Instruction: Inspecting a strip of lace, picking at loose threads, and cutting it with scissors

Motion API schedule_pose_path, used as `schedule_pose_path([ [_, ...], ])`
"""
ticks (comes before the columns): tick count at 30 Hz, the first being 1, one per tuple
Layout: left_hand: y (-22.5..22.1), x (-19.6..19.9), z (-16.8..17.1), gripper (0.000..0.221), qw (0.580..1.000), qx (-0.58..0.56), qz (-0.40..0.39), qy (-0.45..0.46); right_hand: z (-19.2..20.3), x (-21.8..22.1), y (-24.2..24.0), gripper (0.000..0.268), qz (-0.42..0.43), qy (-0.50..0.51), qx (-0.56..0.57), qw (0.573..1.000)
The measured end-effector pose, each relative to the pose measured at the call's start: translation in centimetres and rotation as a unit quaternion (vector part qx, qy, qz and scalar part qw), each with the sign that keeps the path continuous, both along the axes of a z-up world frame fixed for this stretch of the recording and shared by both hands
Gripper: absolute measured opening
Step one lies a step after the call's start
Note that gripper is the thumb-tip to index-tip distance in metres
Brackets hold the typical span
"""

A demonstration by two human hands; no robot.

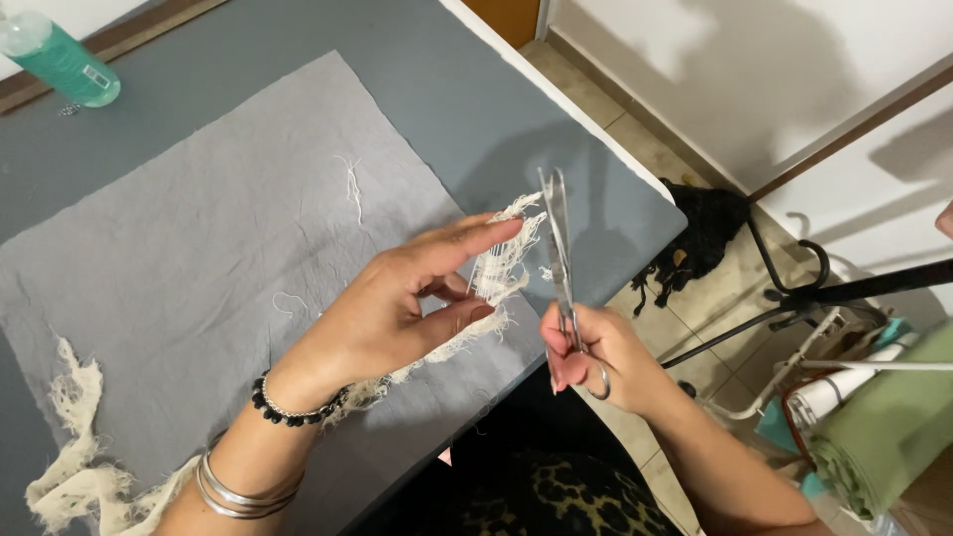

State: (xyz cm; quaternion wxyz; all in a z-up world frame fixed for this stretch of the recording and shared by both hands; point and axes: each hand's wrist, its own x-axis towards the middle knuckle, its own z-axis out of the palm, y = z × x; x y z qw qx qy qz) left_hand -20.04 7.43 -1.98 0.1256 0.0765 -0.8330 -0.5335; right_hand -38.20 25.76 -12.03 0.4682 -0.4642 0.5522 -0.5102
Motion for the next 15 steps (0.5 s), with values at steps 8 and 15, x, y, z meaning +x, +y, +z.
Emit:
schedule_pose_path([
  [8, -0.1, 0.1, -1.1, 0.064, 0.998, -0.001, -0.052, 0.032, -1.0, -0.1, 0.2, 0.014, -0.016, 0.069, -0.041, 0.997],
  [15, 0.1, 0.8, -0.2, 0.066, 0.999, 0.02, -0.014, 0.023, 1.1, 0.2, -0.3, 0.08, 0.018, 0.047, -0.112, 0.992],
])
